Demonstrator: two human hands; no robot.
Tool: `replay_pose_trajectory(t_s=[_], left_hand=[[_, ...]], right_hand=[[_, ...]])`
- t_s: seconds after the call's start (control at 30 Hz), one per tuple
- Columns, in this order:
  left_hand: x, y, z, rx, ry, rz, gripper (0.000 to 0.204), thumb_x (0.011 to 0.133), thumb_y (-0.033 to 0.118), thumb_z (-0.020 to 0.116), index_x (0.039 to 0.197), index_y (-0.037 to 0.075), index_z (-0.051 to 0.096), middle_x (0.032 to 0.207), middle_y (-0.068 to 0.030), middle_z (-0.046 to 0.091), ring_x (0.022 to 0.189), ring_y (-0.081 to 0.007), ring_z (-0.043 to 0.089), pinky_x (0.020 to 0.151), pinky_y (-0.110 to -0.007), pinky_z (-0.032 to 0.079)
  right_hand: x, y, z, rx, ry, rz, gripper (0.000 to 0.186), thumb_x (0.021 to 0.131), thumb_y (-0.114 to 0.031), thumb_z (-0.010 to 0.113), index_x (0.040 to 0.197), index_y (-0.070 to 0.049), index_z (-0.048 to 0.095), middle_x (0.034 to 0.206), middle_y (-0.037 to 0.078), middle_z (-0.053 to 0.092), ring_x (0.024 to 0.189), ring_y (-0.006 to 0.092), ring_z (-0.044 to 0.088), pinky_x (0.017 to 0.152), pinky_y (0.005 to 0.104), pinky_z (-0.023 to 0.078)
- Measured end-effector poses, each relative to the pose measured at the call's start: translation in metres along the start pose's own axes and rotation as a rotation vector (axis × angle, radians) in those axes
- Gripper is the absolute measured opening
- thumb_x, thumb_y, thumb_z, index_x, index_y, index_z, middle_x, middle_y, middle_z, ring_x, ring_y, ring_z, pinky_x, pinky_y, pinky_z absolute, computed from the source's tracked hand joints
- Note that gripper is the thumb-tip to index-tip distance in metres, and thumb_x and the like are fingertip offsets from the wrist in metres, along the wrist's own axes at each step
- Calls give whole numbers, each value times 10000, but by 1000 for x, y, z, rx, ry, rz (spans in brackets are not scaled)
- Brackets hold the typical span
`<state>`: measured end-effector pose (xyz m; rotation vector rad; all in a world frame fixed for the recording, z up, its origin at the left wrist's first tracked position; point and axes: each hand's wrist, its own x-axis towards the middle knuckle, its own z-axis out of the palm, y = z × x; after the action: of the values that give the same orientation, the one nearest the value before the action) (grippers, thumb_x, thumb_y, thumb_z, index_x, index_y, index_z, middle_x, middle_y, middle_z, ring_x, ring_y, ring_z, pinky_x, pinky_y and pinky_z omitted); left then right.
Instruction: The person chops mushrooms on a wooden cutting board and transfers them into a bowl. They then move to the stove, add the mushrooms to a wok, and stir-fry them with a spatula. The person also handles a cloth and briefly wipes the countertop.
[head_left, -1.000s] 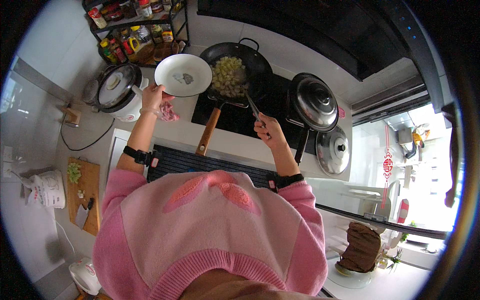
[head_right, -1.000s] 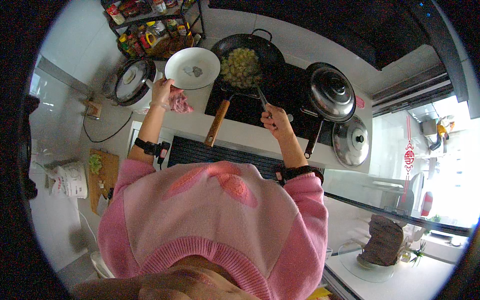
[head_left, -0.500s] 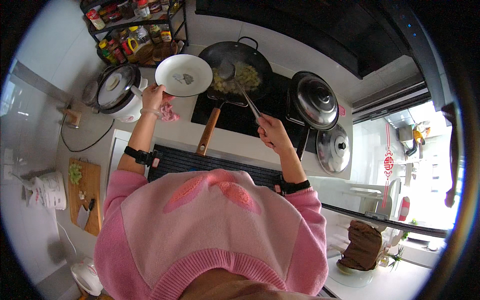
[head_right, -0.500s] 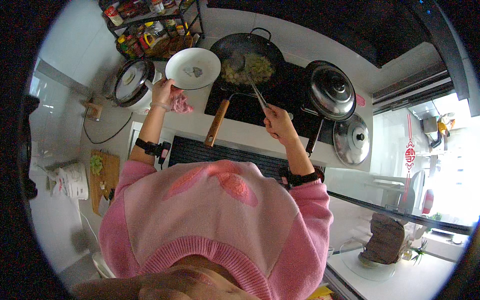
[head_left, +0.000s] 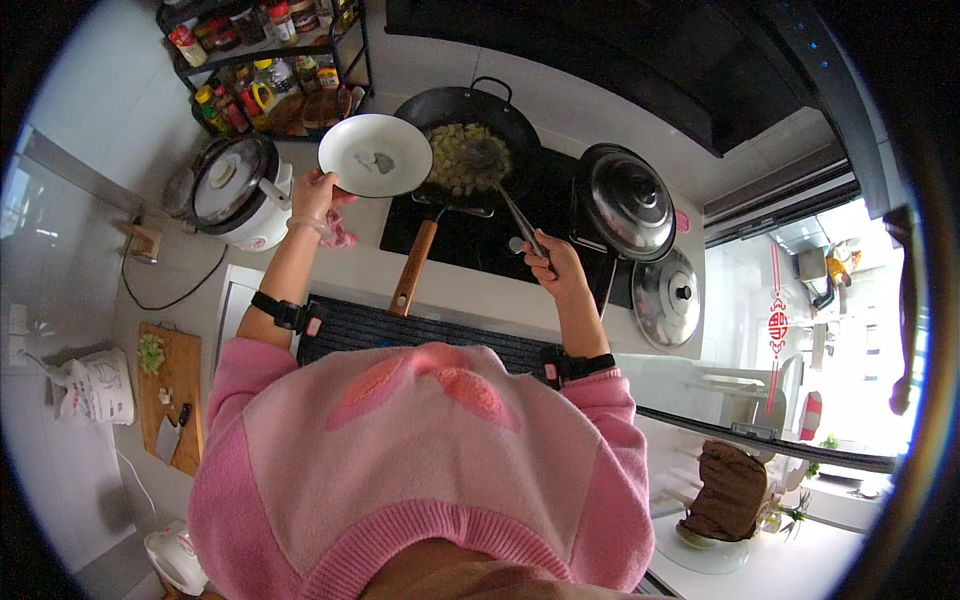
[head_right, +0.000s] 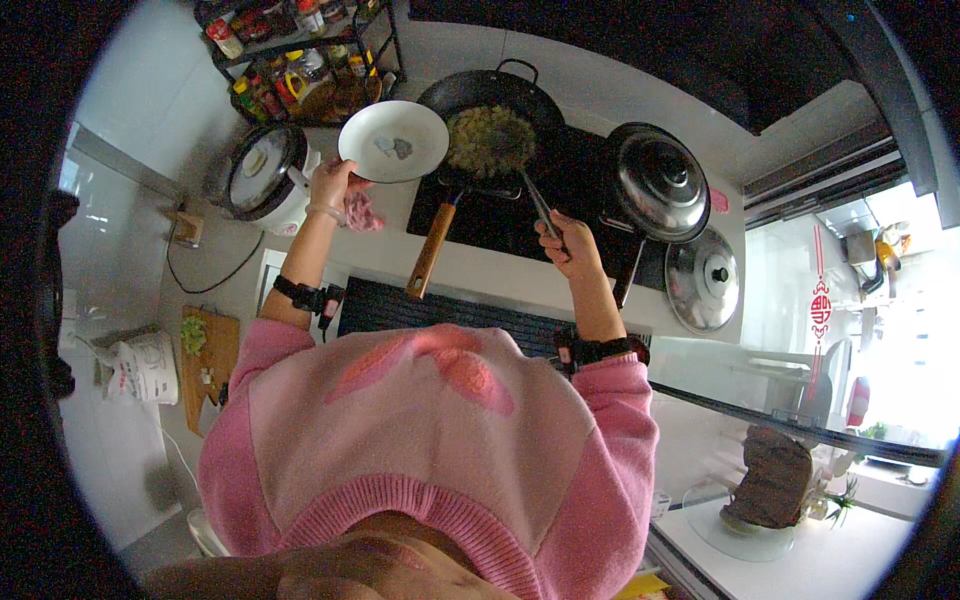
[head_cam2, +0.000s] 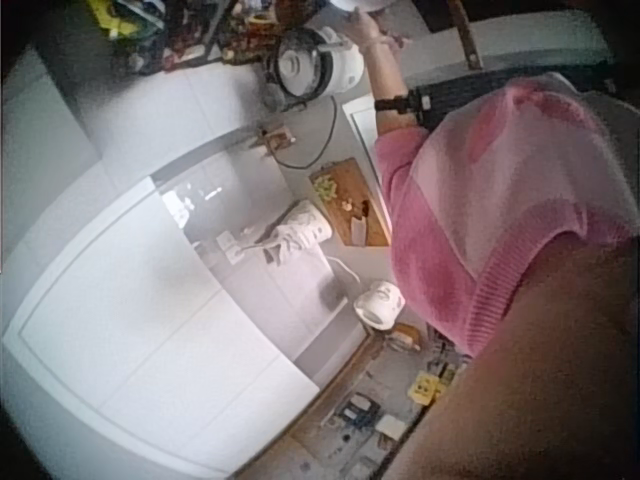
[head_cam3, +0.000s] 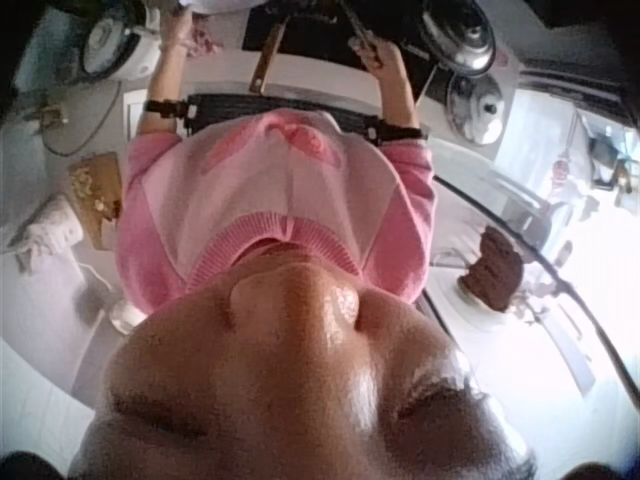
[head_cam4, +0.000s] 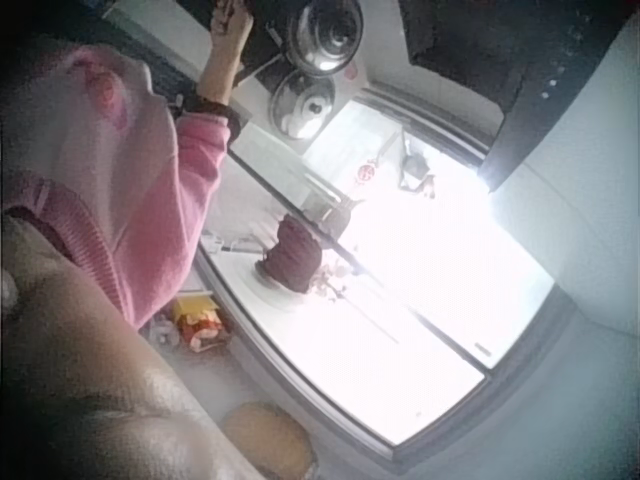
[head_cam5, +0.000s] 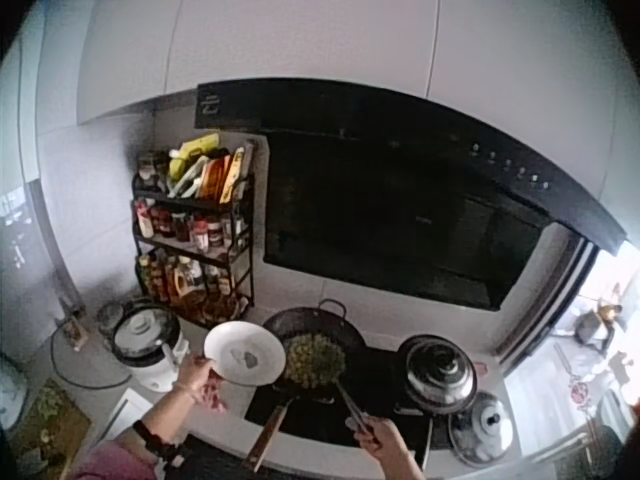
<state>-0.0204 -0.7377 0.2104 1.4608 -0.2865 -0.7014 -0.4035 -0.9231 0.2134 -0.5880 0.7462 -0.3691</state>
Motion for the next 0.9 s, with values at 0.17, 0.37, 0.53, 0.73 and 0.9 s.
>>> replay_pose_trajectory(t_s=[0.17, 0.37, 0.53, 0.73, 0.9], left_hand=[[-4, 10, 7, -46, -22, -3, 222, 827, 75, 560, 968, -88, 612, 847, -171, 680, 669, -235, 693, 528, -302, 602], [5, 14, 12, 0, -19, -12, 258, 831, 70, 555, 1007, -114, 598, 876, -193, 670, 696, -248, 692, 582, -328, 627], [29, 12, 20, 136, -45, -56, 286, 845, 92, 553, 1023, -126, 602, 873, -183, 672, 702, -259, 694, 576, -336, 626], [41, 18, 57, 326, -34, -21, 264, 868, 101, 536, 982, -121, 622, 856, -183, 670, 664, -264, 692, 552, -342, 622], [58, 11, 83, 274, -49, -90, 224, 870, 68, 536, 953, -127, 610, 855, -196, 668, 660, -274, 692, 541, -338, 622]], right_hand=[[12, 7, -7, -8, -4, -5, 164, 1028, -179, 370, 1016, -17, 388, 777, 95, 519, 466, 63, 369, 308, 199, 261], [15, 24, -19, 259, -133, -49, 215, 1025, -173, 394, 1141, 8, 399, 785, 99, 517, 468, 54, 376, 305, 199, 260], [4, 25, -15, 143, -136, -120, 270, 1023, -194, 411, 1205, 4, 433, 777, 75, 516, 457, 44, 361, 305, 193, 252], [-27, 2, 14, 67, -143, -146, 272, 1013, -195, 445, 1209, -6, 451, 781, 64, 515, 472, 35, 362, 308, 187, 246], [-43, -6, 37, 30, -133, -137, 239, 1005, -187, 467, 1156, -2, 482, 783, 72, 515, 480, 35, 369, 312, 180, 247]])
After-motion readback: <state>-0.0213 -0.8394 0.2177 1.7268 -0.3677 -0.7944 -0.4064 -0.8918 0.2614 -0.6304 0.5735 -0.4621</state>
